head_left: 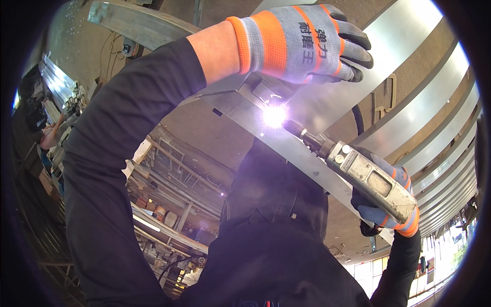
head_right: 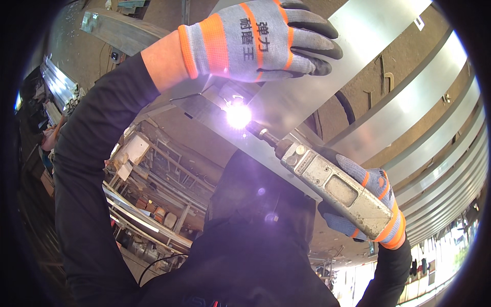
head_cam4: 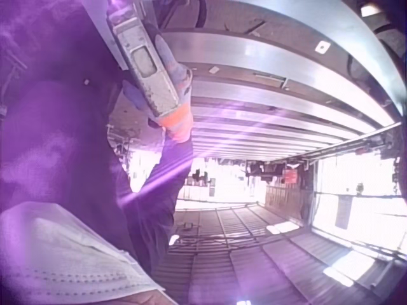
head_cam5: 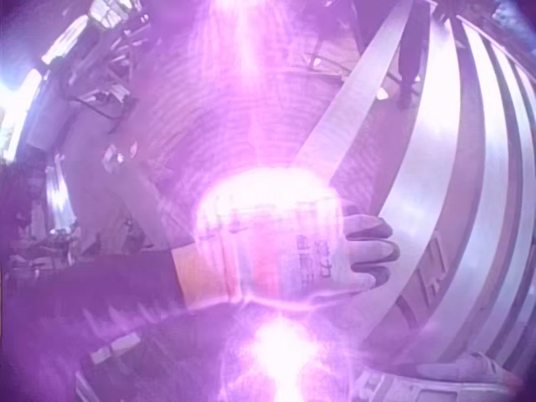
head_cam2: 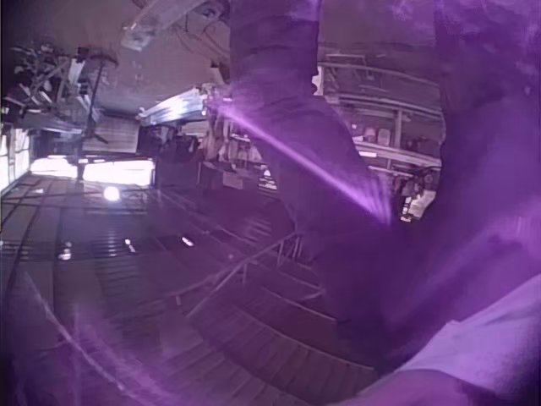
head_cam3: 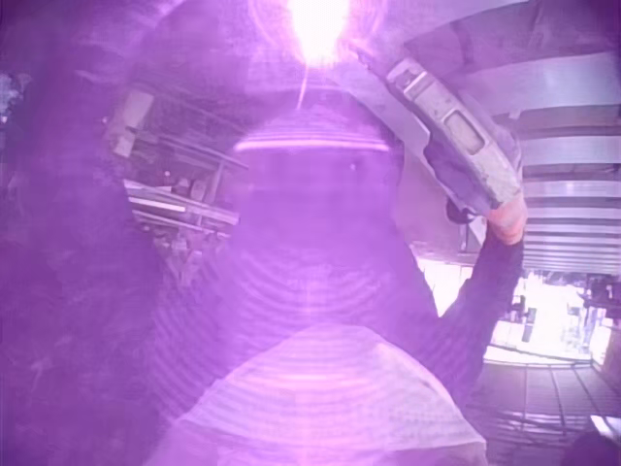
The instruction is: The person welds a large curved metal frame using a handheld welding torch. They move along the frame, applying welds at multiple joints between vertical slats and horizontal supports. The person wears gloves and a protective apron while working in a workshop.
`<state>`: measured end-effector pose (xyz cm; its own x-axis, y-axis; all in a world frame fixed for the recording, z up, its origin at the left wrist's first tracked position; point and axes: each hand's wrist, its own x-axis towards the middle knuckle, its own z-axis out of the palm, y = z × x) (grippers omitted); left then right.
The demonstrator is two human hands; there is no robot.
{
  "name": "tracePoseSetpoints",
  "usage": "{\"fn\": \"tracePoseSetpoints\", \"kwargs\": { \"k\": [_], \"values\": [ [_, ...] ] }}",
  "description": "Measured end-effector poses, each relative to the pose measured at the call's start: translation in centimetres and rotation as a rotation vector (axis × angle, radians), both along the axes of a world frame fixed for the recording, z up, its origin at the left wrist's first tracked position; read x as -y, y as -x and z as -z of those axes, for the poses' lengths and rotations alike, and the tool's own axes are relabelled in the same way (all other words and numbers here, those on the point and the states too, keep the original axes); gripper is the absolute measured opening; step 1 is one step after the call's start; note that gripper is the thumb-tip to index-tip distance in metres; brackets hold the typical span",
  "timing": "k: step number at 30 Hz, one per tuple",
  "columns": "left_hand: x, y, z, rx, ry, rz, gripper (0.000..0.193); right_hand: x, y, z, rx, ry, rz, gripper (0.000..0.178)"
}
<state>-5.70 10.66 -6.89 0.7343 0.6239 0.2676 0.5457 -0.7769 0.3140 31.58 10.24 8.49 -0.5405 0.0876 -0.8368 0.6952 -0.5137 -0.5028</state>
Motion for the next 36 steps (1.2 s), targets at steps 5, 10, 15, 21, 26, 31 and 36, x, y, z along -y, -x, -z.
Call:
{"fn": "tracePoseSetpoints", "kwargs": {
  "k": [5,10,15,21,26,31,36],
  "values": [
    [0.0,0.0,0.0,0.008,0.017,0.003,0.035,0.5,-1.0,0.8,-0.136,-0.143,-0.048,0.083],
    [0.1,0.1,-0.1,0.018,0.034,0.007,0.036,0.5,-0.7,0.8,-0.208,-0.231,-0.042,0.078],
    [0.2,0.2,-0.1,0.023,0.044,0.013,0.038,0.1,-0.8,-0.4,-0.01,-0.084,-0.038,0.062],
    [0.2,0.3,-0.2,0.03,0.058,0.016,0.039,0.7,-1.1,0.1,-0.066,-0.095,0.044,0.065],
    [0.3,0.4,-0.3,0.035,0.065,0.017,0.04,-0.5,-0.1,-0.9,0.024,-0.205,-0.162,0.063],
    [0.3,0.5,-0.3,0.045,0.079,0.015,0.042,-0.2,0.0,-0.9,0.0,-0.216,-0.115,0.068],
    [0.4,0.6,-0.4,0.05,0.093,0.021,0.043,0.0,-0.6,-0.6,0.075,-0.01,0.058,0.077]
  ]
}}
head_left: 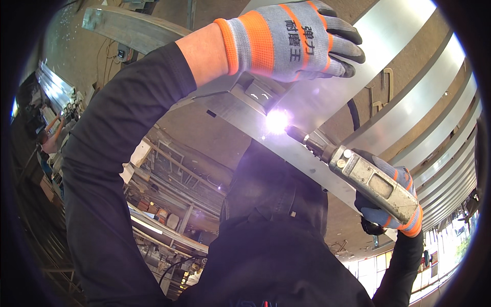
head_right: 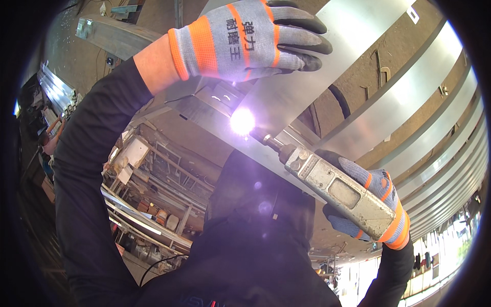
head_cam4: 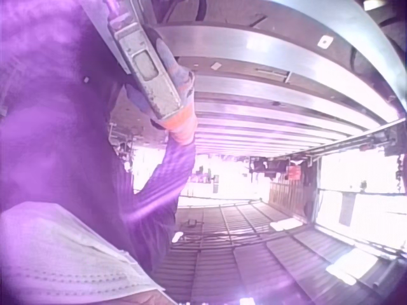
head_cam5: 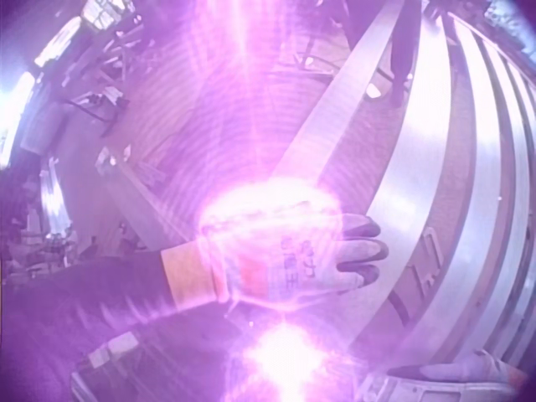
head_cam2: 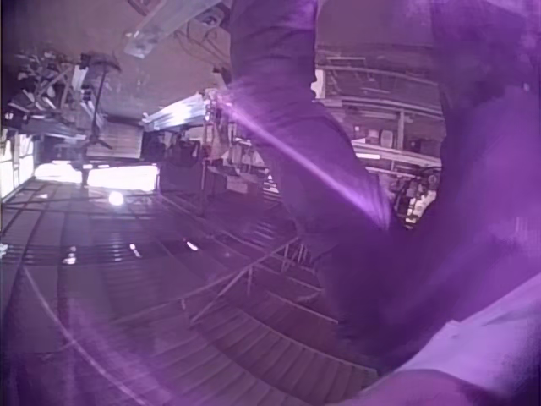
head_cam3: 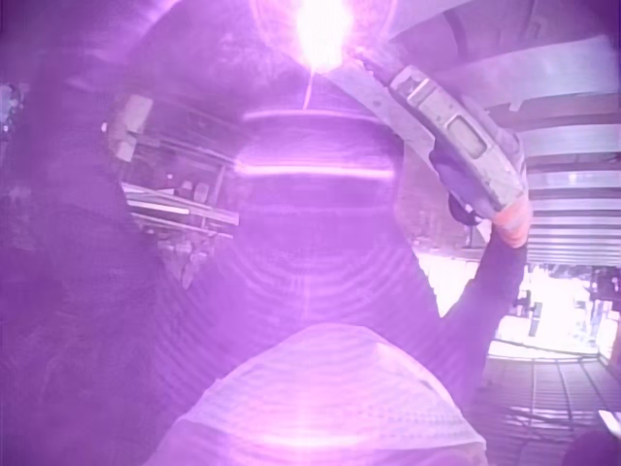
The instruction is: The person welds a large curved metal frame using a handheld welding torch. They move along the frame, applying welds at multiple joints between vertical slats and horizontal supports. The person wears gloves and a protective apron while working in a workshop.
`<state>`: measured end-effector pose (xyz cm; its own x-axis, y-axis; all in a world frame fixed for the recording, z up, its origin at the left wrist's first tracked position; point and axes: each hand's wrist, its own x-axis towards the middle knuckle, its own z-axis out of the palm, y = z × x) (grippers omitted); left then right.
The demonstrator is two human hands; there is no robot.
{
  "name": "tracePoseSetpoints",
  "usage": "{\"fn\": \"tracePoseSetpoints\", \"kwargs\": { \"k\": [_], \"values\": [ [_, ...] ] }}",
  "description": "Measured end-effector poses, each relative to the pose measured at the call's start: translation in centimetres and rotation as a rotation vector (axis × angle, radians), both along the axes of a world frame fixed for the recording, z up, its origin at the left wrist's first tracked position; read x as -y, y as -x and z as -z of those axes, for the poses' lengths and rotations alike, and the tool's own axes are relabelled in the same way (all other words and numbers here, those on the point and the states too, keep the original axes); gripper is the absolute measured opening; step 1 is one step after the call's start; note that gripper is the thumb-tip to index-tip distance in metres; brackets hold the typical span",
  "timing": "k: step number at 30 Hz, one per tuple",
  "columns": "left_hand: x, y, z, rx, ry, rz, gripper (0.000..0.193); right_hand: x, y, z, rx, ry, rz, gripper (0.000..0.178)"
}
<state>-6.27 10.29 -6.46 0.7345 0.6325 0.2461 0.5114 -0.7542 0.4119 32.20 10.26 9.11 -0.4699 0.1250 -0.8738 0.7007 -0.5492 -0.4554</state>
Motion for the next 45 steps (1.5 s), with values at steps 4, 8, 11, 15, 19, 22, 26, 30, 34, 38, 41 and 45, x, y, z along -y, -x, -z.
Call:
{"fn": "tracePoseSetpoints", "kwargs": {
  "k": [4,8,11,15,19,22,26,30,34,38,41,45],
  "values": [
    [0.0,0.0,0.1,0.006,0.006,0.003,0.044,-0.5,0.2,-0.3,-0.17,-0.123,-0.133,0.076],
    [0.1,0.1,0.2,0.016,0.023,0.005,0.045,-0.7,0.6,-0.6,-0.127,-0.093,-0.118,0.076],
    [0.2,0.2,-0.3,0.047,0.042,0.007,0.046,-0.9,0.7,-0.6,-0.165,-0.109,-0.16,0.077],
    [-0.4,0.1,-1.7,-0.045,0.032,0.059,0.047,-1.1,0.4,-1.0,-0.099,-0.014,-0.135,0.076],
    [-1.3,-0.2,-2.8,-0.087,-0.106,0.094,0.049,-1.1,0.2,-1.2,-0.028,0.073,-0.108,0.071],
    [-1.4,-0.4,-3.2,-0.176,0.076,0.025,0.05,-1.1,-0.1,-1.0,-0.128,-0.01,-0.178,0.068],
    [-1.3,-0.7,-3.3,-0.065,-0.071,-0.018,0.05,-1.3,-0.6,-1.0,-0.072,0.063,-0.17,0.067],
    [-1.7,-0.7,-2.6,-0.116,0.038,0.015,0.052,-1.0,-0.9,-0.9,-0.114,0.03,-0.158,0.062],
    [-1.3,-0.4,-1.0,-0.088,-0.022,0.002,0.055,-0.6,-1.1,-0.9,-0.205,-0.072,-0.182,0.059],
    [-0.1,0.2,1.0,-0.092,-0.29,-0.022,0.058,-1.1,-1.4,-1.5,0.001,0.408,0.285,0.061],
    [0.5,0.4,1.8,-0.015,-0.26,-0.028,0.06,-1.0,-1.7,-1.7,0.028,0.376,0.278,0.061],
    [0.5,0.6,1.8,0.039,-0.156,-0.018,0.06,-0.8,-2.1,-1.7,0.096,0.546,0.503,0.061]
  ]
}}
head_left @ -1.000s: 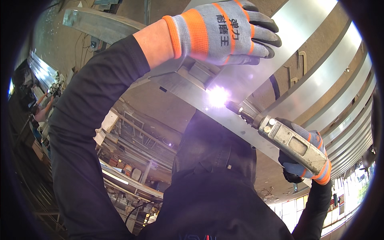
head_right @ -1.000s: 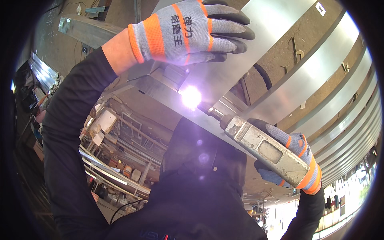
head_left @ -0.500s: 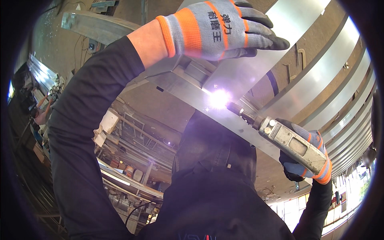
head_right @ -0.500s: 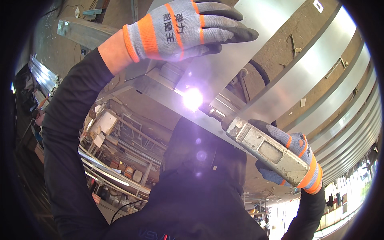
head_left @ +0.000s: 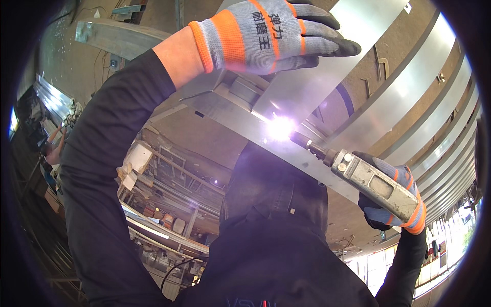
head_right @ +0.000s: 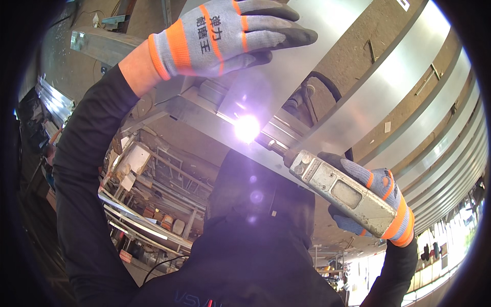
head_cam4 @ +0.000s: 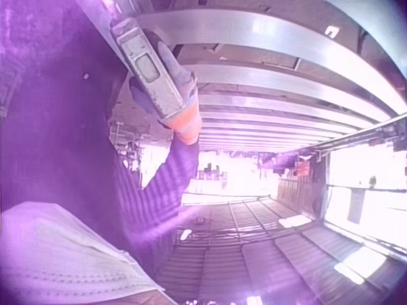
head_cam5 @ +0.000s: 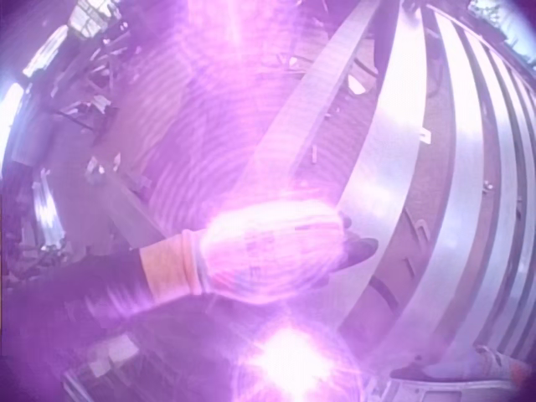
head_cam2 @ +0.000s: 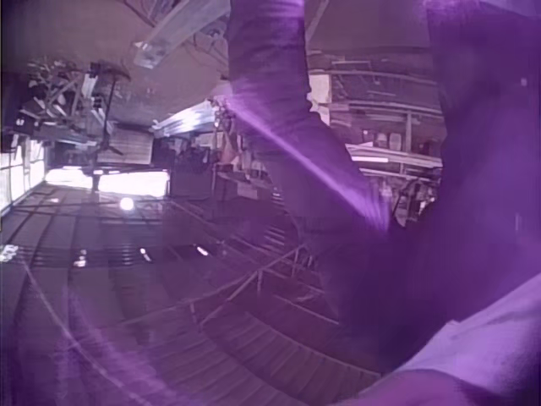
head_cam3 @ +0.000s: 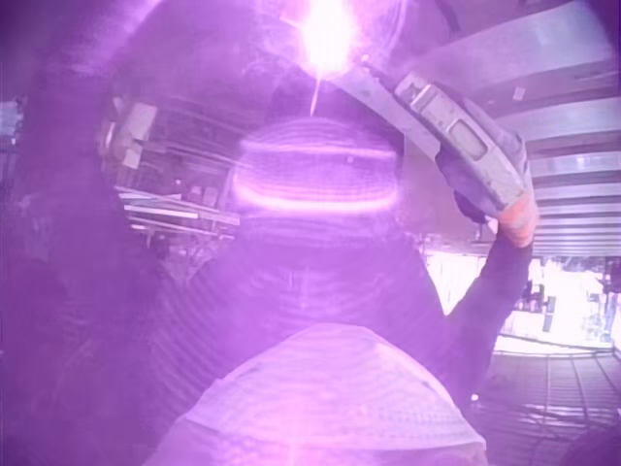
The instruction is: The person welds a large curved metal frame using a handheld welding torch. They move along the frame, applying welds at multiple joints between vertical slats and horizontal supports. The person wears gloves and a protective apron while working in a workshop.
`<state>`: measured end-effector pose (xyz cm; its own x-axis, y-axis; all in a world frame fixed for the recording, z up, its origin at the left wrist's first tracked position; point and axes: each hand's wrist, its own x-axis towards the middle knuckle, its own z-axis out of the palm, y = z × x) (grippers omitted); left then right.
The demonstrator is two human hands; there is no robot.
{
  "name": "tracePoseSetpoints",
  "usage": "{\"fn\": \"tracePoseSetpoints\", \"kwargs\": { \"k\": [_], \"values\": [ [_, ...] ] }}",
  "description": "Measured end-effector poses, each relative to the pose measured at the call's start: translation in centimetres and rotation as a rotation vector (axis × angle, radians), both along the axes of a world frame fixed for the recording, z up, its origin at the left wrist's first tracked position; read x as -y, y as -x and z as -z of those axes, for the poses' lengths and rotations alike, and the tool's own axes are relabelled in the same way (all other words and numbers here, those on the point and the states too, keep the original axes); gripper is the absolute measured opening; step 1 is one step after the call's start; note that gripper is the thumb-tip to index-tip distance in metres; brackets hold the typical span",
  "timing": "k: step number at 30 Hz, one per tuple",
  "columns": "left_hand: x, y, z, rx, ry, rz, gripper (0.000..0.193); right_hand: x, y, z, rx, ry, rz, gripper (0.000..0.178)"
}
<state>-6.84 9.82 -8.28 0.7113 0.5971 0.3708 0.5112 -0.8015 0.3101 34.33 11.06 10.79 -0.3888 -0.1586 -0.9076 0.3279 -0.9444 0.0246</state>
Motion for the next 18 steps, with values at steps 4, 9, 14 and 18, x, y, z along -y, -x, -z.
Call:
{"fn": "tracePoseSetpoints", "kwargs": {
  "k": [4,9,14,18],
  "values": [
    [-0.9,-0.4,0.4,0.144,0.013,0.046,0.059,0.2,-0.5,0.0,-0.121,-0.399,-0.447,0.063],
    [-1.4,-1.0,1.3,0.253,-0.031,0.086,0.067,0.1,-0.7,0.0,-0.039,-0.248,-0.376,0.064],
    [-0.5,-0.3,0.6,0.017,0.094,0.117,0.071,0.0,-0.8,0.1,-0.164,-0.308,-0.39,0.056],
    [-1.4,-0.9,0.7,0.127,-0.057,0.114,0.062,0.2,-1.3,0.4,-0.165,-0.335,-0.517,0.054]
  ]
}}
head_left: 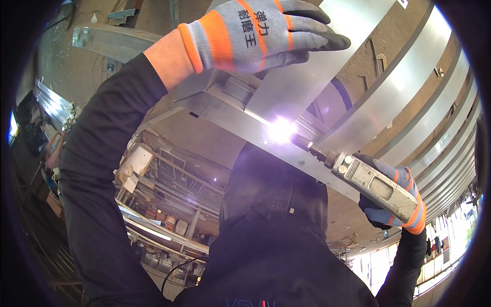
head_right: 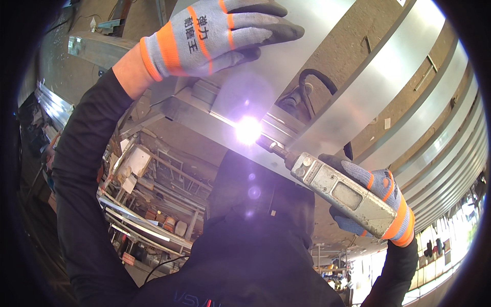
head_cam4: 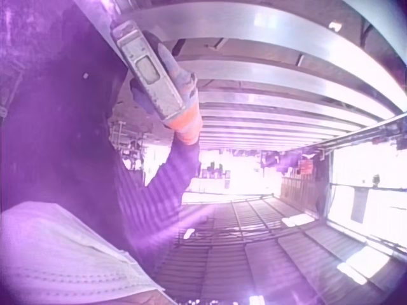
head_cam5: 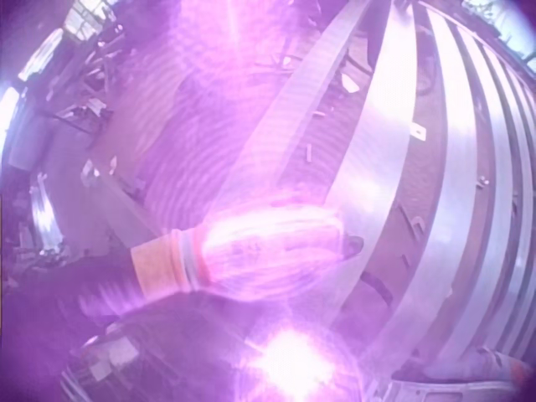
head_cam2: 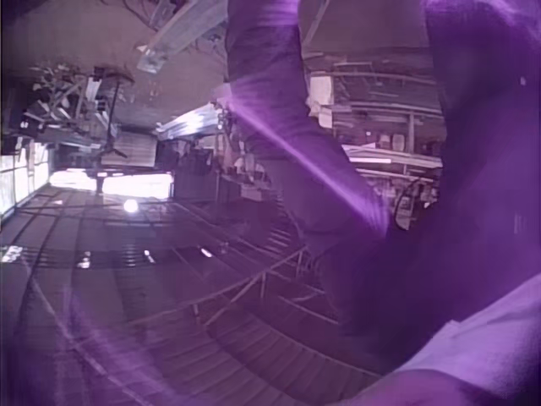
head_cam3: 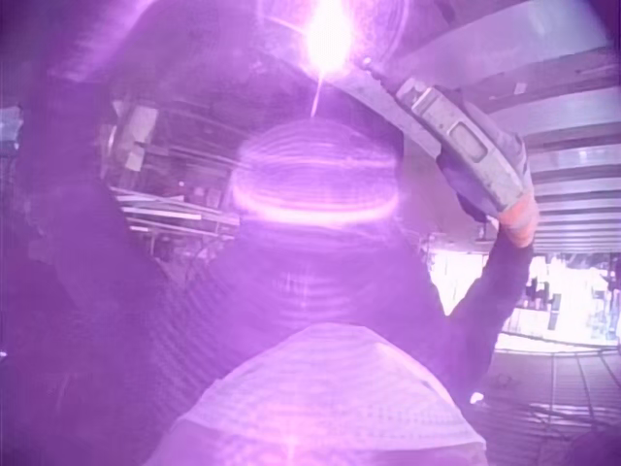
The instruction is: The person welds a large curved metal frame using a handheld welding torch. They move along the frame, applying welds at multiple joints between vertical slats and horizontal supports. The person wears gloves and a protective apron while working in a workshop.
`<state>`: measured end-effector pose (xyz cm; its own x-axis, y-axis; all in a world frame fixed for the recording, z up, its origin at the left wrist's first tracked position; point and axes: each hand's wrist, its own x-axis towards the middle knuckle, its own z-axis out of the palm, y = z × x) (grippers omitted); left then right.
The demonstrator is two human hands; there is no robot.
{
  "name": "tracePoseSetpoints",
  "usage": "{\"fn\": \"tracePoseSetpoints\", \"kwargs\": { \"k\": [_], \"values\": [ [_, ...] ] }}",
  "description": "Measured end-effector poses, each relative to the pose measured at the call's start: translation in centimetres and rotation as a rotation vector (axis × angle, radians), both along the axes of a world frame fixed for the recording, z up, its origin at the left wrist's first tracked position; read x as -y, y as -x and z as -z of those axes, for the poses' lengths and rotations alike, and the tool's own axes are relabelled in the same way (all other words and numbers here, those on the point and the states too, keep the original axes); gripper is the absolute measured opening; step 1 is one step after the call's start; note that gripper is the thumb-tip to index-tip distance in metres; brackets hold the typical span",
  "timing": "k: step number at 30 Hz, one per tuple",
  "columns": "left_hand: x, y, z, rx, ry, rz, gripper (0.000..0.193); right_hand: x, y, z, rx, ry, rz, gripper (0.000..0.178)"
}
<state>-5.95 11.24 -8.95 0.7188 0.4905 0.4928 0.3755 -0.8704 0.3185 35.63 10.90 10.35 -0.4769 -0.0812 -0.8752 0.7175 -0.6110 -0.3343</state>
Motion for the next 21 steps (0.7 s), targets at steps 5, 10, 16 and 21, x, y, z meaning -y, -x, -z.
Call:
{"fn": "tracePoseSetpoints", "kwargs": {
  "k": [5,10,16,21],
  "values": [
    [-0.2,-0.3,-1.3,0.06,0.113,-0.001,0.052,0.9,-0.8,-0.1,-0.111,-0.152,0.011,0.059],
    [0.0,0.0,-4.9,-0.133,0.304,-0.024,0.043,0.2,-3.4,-1.3,-0.152,-0.616,-0.319,0.089],
    [-0.1,-8.7,-5.8,-0.213,0.239,0.076,0.062,1.0,-9.5,-4.7,0.038,-0.508,-0.065,0.075],
    [-0.7,-13.0,-4.4,-0.365,0.143,0.279,0.063,2.5,-12.3,-4.8,-0.019,-0.434,0.01,0.06]
  ]
}}
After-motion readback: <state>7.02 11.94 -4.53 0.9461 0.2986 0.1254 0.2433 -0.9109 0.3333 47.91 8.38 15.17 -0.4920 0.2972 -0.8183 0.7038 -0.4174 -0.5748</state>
